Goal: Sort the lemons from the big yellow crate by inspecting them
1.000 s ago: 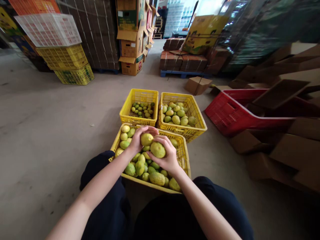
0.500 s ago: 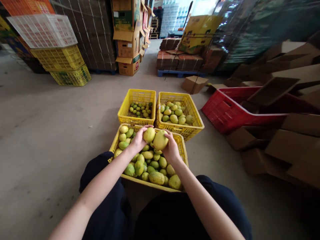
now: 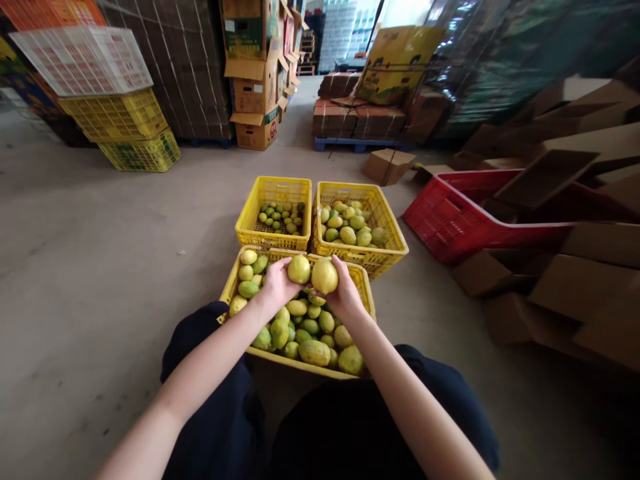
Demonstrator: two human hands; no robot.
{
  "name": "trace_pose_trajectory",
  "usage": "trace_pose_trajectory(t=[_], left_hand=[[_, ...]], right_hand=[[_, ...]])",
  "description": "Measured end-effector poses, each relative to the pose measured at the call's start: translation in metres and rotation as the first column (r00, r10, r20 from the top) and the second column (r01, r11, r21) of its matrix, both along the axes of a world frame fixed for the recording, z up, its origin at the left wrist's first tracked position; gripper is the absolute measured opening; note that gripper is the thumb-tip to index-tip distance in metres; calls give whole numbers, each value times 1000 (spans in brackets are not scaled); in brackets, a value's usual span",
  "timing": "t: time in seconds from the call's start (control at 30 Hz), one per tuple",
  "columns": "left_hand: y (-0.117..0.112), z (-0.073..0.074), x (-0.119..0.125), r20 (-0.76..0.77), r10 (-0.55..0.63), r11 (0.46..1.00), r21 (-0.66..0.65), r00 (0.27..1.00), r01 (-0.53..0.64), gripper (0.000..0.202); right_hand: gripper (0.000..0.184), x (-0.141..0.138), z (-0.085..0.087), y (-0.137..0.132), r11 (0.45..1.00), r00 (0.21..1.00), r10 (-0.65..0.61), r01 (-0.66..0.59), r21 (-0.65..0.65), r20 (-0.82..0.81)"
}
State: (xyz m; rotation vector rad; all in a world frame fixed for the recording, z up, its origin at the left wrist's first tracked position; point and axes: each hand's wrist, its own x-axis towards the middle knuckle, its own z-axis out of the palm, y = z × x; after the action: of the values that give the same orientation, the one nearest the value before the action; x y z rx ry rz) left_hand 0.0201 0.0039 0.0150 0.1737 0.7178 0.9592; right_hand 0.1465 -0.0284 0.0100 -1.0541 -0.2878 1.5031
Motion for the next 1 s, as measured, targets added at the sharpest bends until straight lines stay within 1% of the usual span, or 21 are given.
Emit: trace_pose_trajectory(t=[0.07,0.17,0.23,0.37,0.57,0.63,0.73,0.77,0.83,0.9,0.93,1.0], left_hand=[[-3,1,2,4,6,1000,-18,1000,-6,24],[-6,3,5,29,6,1000,-24,1000,-6,29],[-6,4,7,38,-8,1000,-16,999,8,32],[-4,1,9,43,-29,1000,-4,999,29,31],[-3,-4,9,65,-18,1000,10,998,18,28],[-3,-3,8,58,-9,1000,-10,998,9,28],[-2,1,7,26,11,995,-104,1000,-8,29],[-1,2,6,14,30,990,-139,999,-28,28],[-1,5,4,-14,103,978,-182,995,-104,21],[-1,6,1,-28,183,963,-196,983,-185,13],[-1,5,-1,-22,205,957,-203,978,-205,13],[-1,4,-5,-1,210,950,-238,978,-205,19]], right_hand=[[17,1,0,2,996,997,21,-26,-81,-70],[17,3,0,5,985,990,-23,-1,-173,-138],[17,4,0,7,978,988,-64,34,-207,-143],[20,5,2,8,971,987,-91,59,-233,-130],[22,4,5,7,970,986,-99,65,-233,-137],[24,4,7,6,974,990,-60,29,-225,-129],[22,5,12,5,987,993,37,-53,-150,-110],[20,6,13,4,991,992,63,-75,-114,-106],[16,8,16,4,994,992,86,-93,-65,-96],[14,10,16,4,996,994,69,-73,-47,-80],[12,10,15,4,998,996,51,-54,-43,-73],[9,10,13,3,998,997,35,-37,-40,-70]])
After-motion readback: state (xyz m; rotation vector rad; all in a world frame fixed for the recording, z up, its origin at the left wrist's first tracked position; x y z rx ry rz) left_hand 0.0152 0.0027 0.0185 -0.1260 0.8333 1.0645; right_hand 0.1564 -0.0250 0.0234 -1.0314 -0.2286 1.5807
